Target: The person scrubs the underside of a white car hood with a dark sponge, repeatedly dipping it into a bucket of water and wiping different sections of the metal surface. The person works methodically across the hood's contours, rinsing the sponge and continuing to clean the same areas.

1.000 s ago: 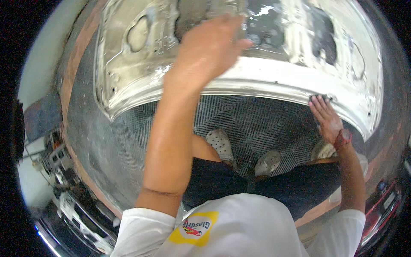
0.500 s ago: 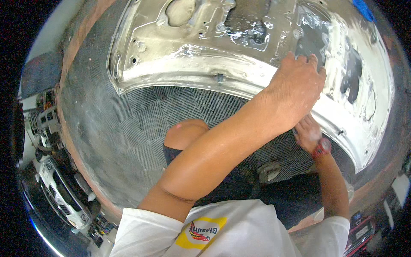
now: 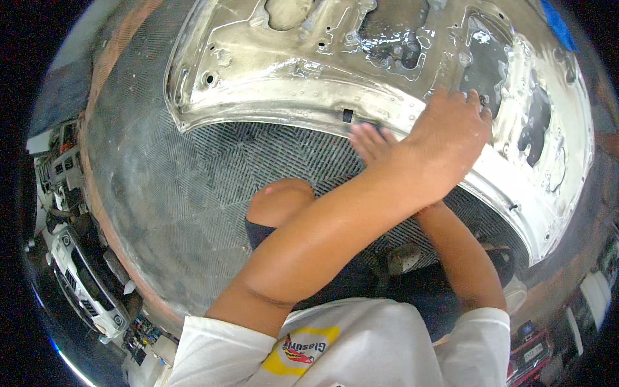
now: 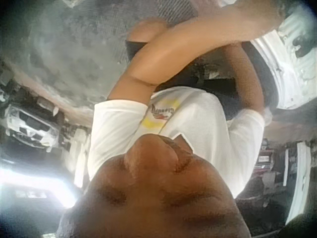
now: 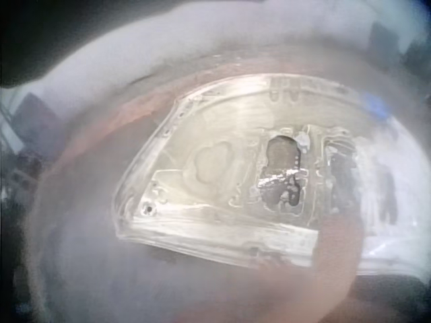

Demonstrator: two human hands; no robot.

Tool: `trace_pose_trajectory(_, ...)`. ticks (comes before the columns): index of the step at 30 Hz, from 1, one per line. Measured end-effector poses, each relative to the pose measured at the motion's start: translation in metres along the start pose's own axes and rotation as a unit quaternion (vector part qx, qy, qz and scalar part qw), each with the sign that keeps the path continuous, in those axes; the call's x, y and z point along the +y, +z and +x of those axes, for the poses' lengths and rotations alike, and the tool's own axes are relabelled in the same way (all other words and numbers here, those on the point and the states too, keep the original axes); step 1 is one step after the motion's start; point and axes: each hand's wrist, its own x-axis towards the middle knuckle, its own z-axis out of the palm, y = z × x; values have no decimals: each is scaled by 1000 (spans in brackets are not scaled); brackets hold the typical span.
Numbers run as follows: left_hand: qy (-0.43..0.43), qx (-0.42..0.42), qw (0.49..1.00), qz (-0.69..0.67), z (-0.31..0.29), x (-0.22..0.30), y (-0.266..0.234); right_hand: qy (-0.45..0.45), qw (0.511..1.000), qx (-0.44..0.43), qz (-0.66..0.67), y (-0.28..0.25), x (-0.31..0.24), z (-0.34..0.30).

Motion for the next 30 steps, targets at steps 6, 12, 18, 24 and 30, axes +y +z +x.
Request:
trace_pose_trajectory(6, 50, -3, 993, -109, 9, -13, 4, 3, 981, 137, 135, 49, -34, 70)
trace_pose_trajectory(12, -2, -22, 999, -35, 18, -71, -20, 44, 978, 111, 172, 11, -7, -5)
trace_pose_trajectory(18, -43, -56, 996, -54, 30, -71, -32, 214, 963, -155, -61, -53, 90, -275)
trace_pose_trajectory(24, 34, -68, 996, -40, 53, -32, -14, 89, 974, 177, 110, 14, 10, -65)
trace_pose_trajectory(30, 56, -102, 993, -13, 54, -19, 15, 215, 954, 188, 94, 13, 22, -148)
